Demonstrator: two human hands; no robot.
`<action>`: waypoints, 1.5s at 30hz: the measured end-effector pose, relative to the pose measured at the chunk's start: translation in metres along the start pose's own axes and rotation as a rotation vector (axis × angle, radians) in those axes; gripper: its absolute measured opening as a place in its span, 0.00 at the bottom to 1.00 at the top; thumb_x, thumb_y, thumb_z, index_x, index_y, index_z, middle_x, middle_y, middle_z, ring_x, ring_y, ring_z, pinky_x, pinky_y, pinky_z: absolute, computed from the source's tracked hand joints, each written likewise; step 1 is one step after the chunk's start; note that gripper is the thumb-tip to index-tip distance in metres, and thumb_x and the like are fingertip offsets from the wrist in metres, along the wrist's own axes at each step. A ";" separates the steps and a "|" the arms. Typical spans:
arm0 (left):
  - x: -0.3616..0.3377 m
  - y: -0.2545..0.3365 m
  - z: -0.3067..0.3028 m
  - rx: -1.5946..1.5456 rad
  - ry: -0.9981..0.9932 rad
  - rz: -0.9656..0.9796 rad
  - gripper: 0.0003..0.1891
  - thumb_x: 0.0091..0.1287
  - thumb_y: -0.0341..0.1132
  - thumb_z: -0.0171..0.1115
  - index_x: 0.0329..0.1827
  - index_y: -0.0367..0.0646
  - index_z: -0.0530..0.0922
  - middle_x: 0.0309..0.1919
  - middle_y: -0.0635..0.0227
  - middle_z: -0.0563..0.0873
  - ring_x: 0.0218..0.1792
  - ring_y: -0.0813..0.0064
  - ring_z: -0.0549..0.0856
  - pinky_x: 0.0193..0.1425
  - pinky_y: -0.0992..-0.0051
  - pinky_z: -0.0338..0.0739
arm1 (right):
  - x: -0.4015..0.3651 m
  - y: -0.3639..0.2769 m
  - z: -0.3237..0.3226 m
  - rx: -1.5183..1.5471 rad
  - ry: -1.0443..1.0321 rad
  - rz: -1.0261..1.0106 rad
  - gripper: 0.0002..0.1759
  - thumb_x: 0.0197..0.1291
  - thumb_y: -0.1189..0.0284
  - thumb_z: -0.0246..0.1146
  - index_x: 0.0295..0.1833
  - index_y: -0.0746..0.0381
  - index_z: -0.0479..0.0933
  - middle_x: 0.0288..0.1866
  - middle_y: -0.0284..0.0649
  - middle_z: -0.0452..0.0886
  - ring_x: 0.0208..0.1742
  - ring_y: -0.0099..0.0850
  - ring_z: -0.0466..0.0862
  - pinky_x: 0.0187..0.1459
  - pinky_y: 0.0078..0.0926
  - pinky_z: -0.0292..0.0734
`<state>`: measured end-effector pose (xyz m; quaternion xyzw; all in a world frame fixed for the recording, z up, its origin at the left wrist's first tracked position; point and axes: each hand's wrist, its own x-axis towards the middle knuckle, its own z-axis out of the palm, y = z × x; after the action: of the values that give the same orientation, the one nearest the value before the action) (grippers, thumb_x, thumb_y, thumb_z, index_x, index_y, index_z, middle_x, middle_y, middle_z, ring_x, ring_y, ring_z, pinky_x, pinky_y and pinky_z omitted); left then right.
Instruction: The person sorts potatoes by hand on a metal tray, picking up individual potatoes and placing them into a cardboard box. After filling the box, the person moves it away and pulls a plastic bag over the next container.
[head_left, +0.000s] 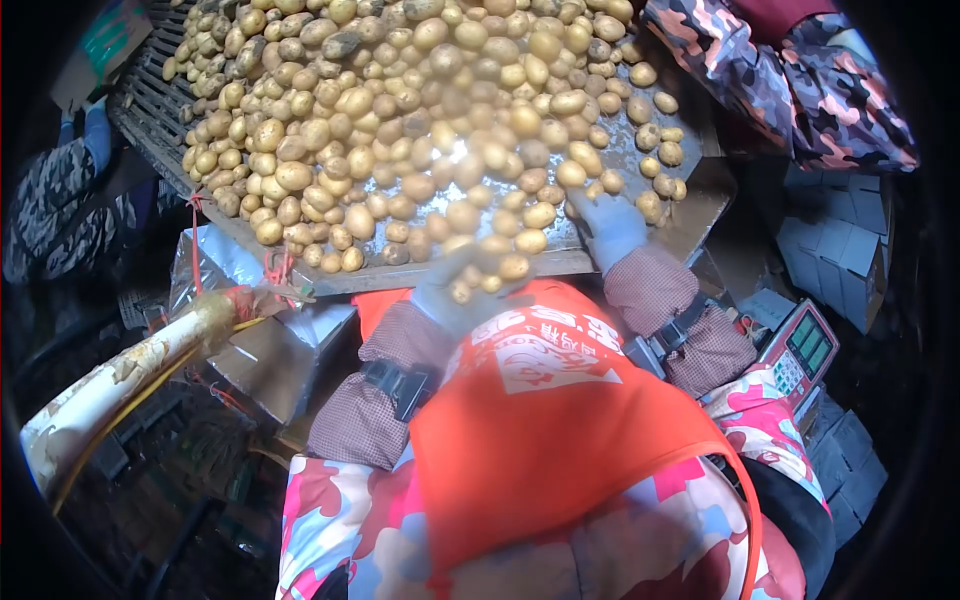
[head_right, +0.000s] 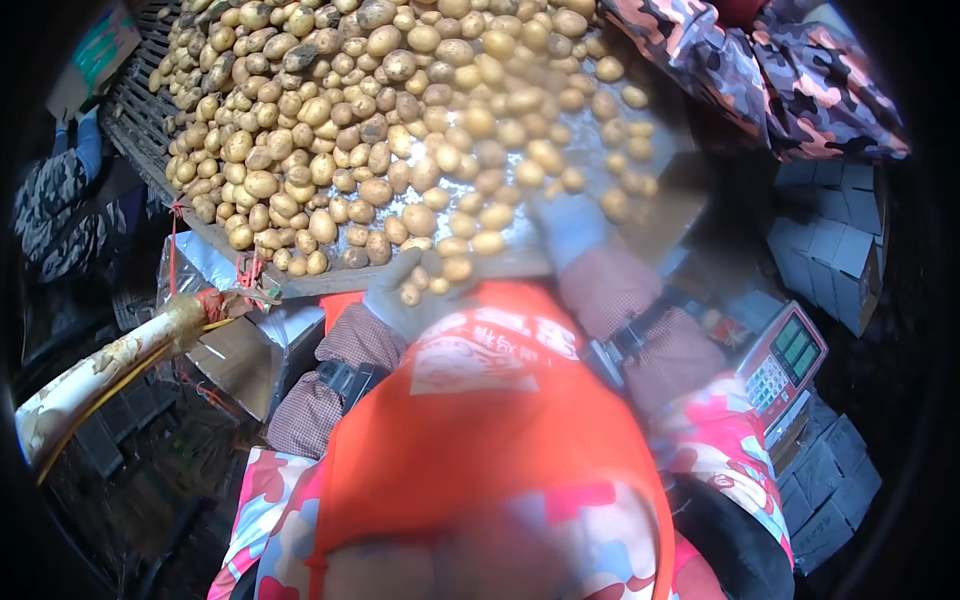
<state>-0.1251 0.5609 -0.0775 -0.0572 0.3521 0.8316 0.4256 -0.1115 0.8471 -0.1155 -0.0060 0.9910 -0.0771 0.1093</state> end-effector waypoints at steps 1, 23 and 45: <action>0.001 0.001 -0.003 -0.080 0.016 -0.032 0.17 0.68 0.24 0.66 0.59 0.36 0.76 0.64 0.48 0.78 0.65 0.47 0.79 0.70 0.42 0.77 | 0.000 0.006 0.004 0.151 0.054 0.027 0.32 0.56 0.74 0.70 0.69 0.50 0.75 0.45 0.43 0.82 0.45 0.44 0.83 0.46 0.42 0.80; 0.059 0.007 0.006 -0.431 0.109 -0.173 0.17 0.76 0.42 0.60 0.58 0.38 0.77 0.48 0.57 0.84 0.48 0.60 0.86 0.50 0.63 0.86 | 0.026 -0.076 -0.087 0.928 0.095 -0.191 0.22 0.64 0.72 0.65 0.64 0.60 0.80 0.54 0.40 0.84 0.55 0.33 0.83 0.58 0.33 0.79; 0.043 0.025 0.002 -0.555 0.267 0.015 0.18 0.75 0.40 0.62 0.63 0.40 0.75 0.51 0.62 0.84 0.53 0.71 0.86 0.53 0.74 0.86 | 0.105 0.075 0.012 0.248 0.264 0.253 0.21 0.66 0.67 0.69 0.61 0.64 0.80 0.54 0.46 0.86 0.53 0.33 0.85 0.57 0.29 0.79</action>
<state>-0.1709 0.5811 -0.0800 -0.2775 0.1649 0.8843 0.3375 -0.2108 0.9167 -0.1617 0.1421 0.9725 -0.1841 -0.0128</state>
